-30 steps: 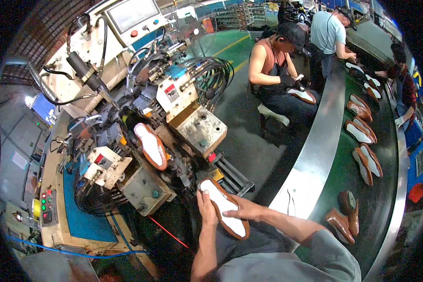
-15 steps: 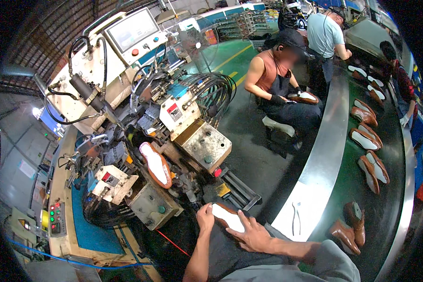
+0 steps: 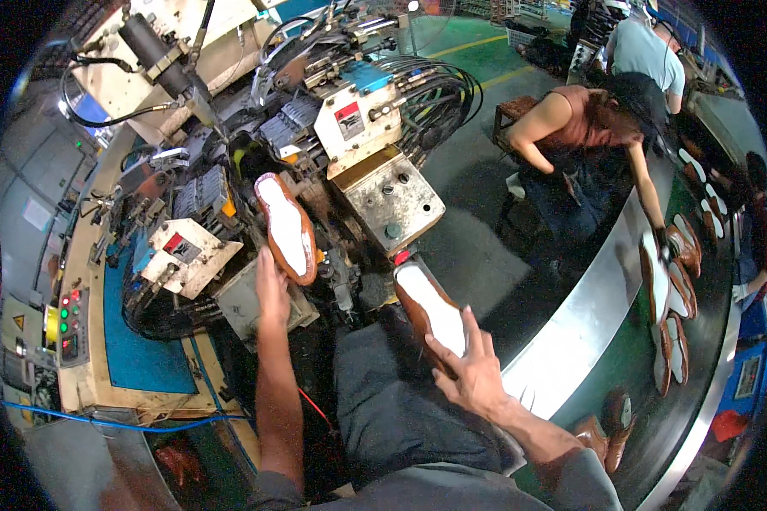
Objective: Operating a lasting machine and using hand tools to assemble shoe uppers and soles.
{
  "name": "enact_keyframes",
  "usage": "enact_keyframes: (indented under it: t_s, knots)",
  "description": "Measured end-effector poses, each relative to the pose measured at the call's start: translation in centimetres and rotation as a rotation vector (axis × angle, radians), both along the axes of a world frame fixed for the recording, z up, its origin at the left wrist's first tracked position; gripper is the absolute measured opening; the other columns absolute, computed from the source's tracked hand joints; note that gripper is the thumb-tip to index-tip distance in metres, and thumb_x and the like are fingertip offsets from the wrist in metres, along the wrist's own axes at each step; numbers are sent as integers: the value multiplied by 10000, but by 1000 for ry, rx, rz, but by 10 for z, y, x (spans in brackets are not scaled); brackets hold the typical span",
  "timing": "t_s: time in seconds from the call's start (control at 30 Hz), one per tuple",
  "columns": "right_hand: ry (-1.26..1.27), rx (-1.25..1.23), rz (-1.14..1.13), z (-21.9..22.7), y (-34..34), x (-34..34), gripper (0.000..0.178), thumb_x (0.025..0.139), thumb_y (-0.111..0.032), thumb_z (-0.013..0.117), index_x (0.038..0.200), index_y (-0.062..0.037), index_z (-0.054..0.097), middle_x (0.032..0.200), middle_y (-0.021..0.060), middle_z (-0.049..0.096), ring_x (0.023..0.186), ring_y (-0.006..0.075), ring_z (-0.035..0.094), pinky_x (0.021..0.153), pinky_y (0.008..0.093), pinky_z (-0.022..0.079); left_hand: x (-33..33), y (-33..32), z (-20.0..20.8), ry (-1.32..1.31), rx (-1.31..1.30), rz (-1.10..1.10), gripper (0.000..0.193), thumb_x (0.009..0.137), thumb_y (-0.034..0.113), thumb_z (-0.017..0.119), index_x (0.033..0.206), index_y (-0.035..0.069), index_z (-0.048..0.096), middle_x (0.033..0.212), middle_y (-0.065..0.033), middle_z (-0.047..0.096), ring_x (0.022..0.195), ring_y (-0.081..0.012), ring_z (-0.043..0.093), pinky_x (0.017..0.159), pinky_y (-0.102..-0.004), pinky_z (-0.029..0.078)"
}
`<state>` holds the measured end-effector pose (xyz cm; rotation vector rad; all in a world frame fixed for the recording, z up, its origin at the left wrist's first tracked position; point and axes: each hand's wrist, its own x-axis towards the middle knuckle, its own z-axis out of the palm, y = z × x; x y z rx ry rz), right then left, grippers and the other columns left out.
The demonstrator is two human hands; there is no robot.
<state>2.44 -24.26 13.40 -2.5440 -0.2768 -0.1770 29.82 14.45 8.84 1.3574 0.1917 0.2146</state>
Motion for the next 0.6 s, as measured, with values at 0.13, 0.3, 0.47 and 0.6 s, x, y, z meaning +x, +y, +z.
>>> enact_keyframes:
  t_s: [0.13,0.3,0.47,0.6]
  knots:
    - [-132,-38,29,44,23,65,776,837,-237,873,1575,-330,650,1747,408,220,1365,585,527,1101,631,544,63,-10,49,153,-336,-308,697,1118,579,618,1591,75,531,1535,-136,643,1338,-312,671,1144,-507,551]
    - [-239,-1,147,79,86,163,792,850,-194,844,1593,-364,629,1740,392,260,1376,571,534,1161,600,500,35,4,74,8,-320,-308,610,1146,465,574,1620,90,493,1545,-165,628,1253,-334,718,1074,-516,606]
    - [-339,14,210,75,160,255,820,862,-233,847,1620,-404,585,1749,383,234,1372,587,527,1141,618,524,-86,38,60,-184,-488,-478,795,1157,533,528,1770,121,235,1694,-130,457,1508,-310,538,1244,-523,466]
    - [-237,2,185,54,199,287,806,883,-254,828,1629,-417,570,1765,371,202,1375,615,509,1138,629,525,-185,47,9,-49,-634,-320,801,1114,550,617,1738,135,333,1644,-117,525,1495,-320,548,1241,-530,464]
